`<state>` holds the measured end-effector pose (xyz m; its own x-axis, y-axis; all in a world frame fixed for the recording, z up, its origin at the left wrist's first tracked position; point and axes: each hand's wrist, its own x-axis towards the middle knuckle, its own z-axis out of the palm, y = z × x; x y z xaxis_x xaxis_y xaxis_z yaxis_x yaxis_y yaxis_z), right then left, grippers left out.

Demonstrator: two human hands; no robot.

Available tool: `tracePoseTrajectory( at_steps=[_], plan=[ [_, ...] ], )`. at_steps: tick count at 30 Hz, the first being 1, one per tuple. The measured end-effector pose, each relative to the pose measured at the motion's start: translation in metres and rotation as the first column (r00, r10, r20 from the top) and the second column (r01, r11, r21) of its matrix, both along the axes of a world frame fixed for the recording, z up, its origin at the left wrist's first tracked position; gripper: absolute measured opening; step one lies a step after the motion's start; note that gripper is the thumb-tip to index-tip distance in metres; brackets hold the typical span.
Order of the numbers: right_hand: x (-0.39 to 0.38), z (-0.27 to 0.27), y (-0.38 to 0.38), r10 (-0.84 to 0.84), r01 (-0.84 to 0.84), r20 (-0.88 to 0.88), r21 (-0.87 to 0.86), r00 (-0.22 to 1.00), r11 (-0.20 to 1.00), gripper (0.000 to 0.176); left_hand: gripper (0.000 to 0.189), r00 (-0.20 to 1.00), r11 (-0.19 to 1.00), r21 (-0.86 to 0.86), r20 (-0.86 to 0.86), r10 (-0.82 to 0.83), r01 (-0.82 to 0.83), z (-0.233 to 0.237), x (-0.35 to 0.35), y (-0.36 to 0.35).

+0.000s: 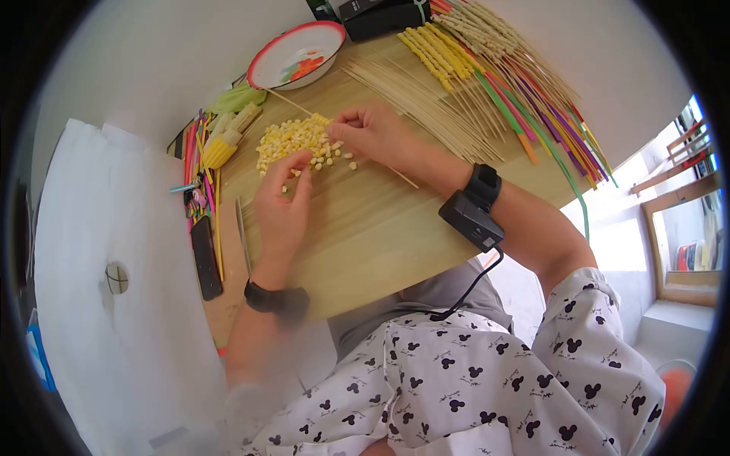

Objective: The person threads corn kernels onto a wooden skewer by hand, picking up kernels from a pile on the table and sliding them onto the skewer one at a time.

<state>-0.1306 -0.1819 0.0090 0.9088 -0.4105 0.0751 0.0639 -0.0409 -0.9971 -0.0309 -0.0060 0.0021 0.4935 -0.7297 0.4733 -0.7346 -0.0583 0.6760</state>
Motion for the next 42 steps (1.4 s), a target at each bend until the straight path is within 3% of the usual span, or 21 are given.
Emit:
tracePoseTrajectory(
  at_steps=[1, 3, 7, 12, 22, 24, 31, 34, 36, 38, 41, 42],
  plan=[
    [-0.001, 0.001, -0.004, -0.007, 0.007, -0.007, -0.011, 1.0, 1.0, 0.021, 0.031, 1.0, 1.0, 0.003, 0.0, -0.007, 0.007, 0.0, -0.001, -0.003],
    [-0.004, 0.0, -0.009, -0.022, 0.022, -0.016, -0.016, 1.0, 1.0, 0.022, 0.032, 0.94, 0.983, 0.119, 0.294, -0.172, 0.143, 0.0, -0.005, -0.013],
    [-0.002, 0.002, -0.004, -0.012, 0.012, 0.045, -0.011, 0.999, 1.0, 0.023, 0.031, 0.923, 0.965, 0.199, 0.311, -0.227, 0.17, -0.004, -0.015, -0.022],
    [0.002, -0.004, -0.002, -0.019, 0.022, 0.133, -0.021, 0.991, 1.0, 0.019, 0.023, 0.853, 0.957, 0.257, 0.462, -0.244, 0.134, -0.008, -0.009, -0.021],
    [-0.001, -0.003, -0.004, 0.073, -0.069, 0.06, -0.067, 0.996, 0.995, 0.022, 0.015, 0.931, 0.989, 0.141, 0.356, -0.083, 0.034, -0.01, 0.012, -0.003],
    [0.0, -0.005, -0.004, 0.079, -0.075, 0.063, -0.072, 0.995, 0.995, 0.022, 0.014, 1.0, 0.992, 0.123, -0.026, -0.006, 0.009, -0.005, 0.01, 0.001],
    [0.0, -0.007, -0.005, 0.077, -0.073, 0.04, -0.085, 0.996, 0.994, 0.023, 0.012, 0.999, 0.997, 0.065, 0.035, 0.036, -0.038, -0.007, 0.02, 0.003],
    [0.002, -0.011, -0.001, 0.066, -0.056, 0.06, -0.164, 0.996, 0.985, 0.021, 0.011, 0.997, 0.984, 0.171, -0.041, 0.06, -0.053, -0.002, 0.017, 0.007],
    [-0.005, -0.014, -0.007, 0.043, -0.019, 0.091, -0.257, 0.995, 0.966, 0.02, 0.011, 0.98, 0.958, 0.273, 0.195, 0.03, -0.083, -0.006, 0.015, 0.002],
    [0.004, -0.016, -0.001, -0.009, 0.031, 0.068, -0.328, 0.998, 0.944, 0.019, 0.011, 0.972, 0.971, 0.229, 0.234, 0.013, -0.068, -0.009, 0.016, -0.003],
    [-0.001, -0.009, -0.001, 0.098, -0.095, 0.007, -0.18, 0.995, 0.979, 0.018, 0.011, 0.977, 0.976, 0.215, 0.209, -0.031, -0.015, -0.009, 0.016, 0.002],
    [0.0, -0.013, -0.002, 0.116, -0.105, 0.06, -0.162, 0.991, 0.981, 0.019, 0.011, 0.986, 0.973, 0.23, 0.166, -0.028, -0.011, -0.009, 0.015, 0.002]
  ],
)
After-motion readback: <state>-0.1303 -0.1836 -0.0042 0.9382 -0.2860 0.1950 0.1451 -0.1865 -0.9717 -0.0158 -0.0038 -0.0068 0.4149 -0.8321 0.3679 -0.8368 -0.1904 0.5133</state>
